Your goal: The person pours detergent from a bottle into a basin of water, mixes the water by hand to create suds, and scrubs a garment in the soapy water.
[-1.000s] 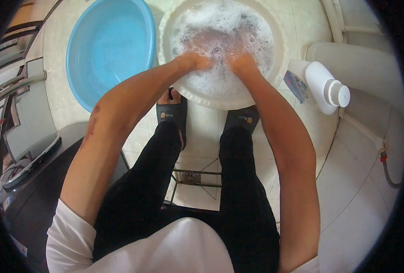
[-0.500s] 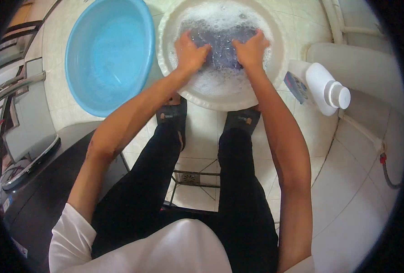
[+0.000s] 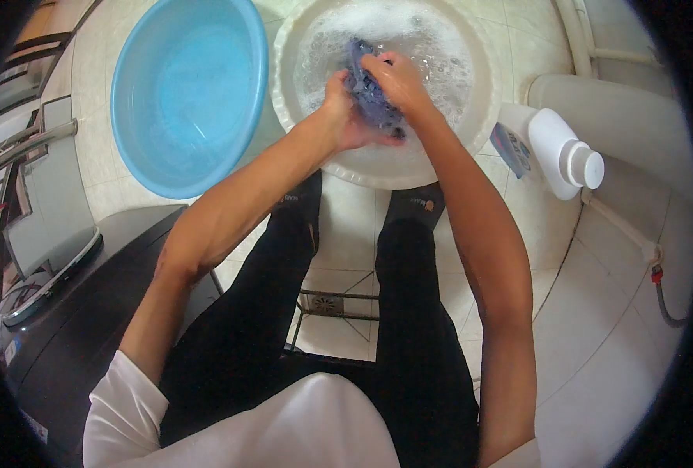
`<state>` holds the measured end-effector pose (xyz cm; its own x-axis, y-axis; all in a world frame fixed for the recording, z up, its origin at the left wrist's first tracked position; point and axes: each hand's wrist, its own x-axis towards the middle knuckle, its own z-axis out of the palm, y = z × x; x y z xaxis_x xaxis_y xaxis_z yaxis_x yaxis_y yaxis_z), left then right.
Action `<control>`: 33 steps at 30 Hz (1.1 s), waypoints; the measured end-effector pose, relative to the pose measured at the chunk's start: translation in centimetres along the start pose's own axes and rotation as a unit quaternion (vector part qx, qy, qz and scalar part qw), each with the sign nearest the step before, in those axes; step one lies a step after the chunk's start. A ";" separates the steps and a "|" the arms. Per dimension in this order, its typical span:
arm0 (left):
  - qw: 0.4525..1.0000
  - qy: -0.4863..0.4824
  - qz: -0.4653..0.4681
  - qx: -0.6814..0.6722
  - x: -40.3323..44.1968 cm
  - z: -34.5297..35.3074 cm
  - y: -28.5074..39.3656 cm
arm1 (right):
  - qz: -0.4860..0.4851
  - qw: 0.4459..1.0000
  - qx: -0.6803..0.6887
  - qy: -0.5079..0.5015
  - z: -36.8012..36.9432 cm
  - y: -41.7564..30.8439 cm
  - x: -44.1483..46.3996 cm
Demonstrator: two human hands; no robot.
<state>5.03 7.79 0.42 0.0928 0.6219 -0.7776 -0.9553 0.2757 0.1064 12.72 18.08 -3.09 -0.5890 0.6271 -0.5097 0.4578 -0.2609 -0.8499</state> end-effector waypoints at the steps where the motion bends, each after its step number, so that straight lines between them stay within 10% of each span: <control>1: 0.998 0.010 -0.025 -0.053 -0.2 0.4 0.0 | 0.000 1.000 0.000 0.000 0.5 0.3 0.1; 11: 0.997 0.068 0.036 0.001 2.0 -5.2 1.3 | -0.178 0.951 -0.240 -0.074 4.9 -4.3 -7.9; 12: 0.963 -0.204 -0.091 -0.152 5.1 -8.4 1.4 | -0.206 0.942 -0.255 -0.079 5.1 -4.7 -8.2; 13: 0.818 -0.451 -0.208 -0.289 6.9 -10.3 1.3 | -0.206 0.942 -0.255 -0.079 5.4 -4.4 -8.0; 19: 0.996 0.018 0.085 -0.034 1.1 -2.2 -0.5 | -0.365 0.861 -0.344 0.083 5.2 -1.5 -1.4; 27: 0.993 0.033 0.100 -0.054 2.0 -1.4 0.7 | -0.349 0.842 -0.346 0.223 3.5 -2.4 0.3; 33: 0.992 -0.056 0.109 0.040 3.8 -5.7 1.3 | -0.339 0.909 -0.229 0.078 5.3 -2.4 -5.9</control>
<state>2.52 6.27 -5.91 -0.0781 0.7486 -0.6585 -0.9313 0.1809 0.3160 11.57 11.17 1.27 -0.7539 0.6356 0.1661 0.2754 0.5352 -0.7986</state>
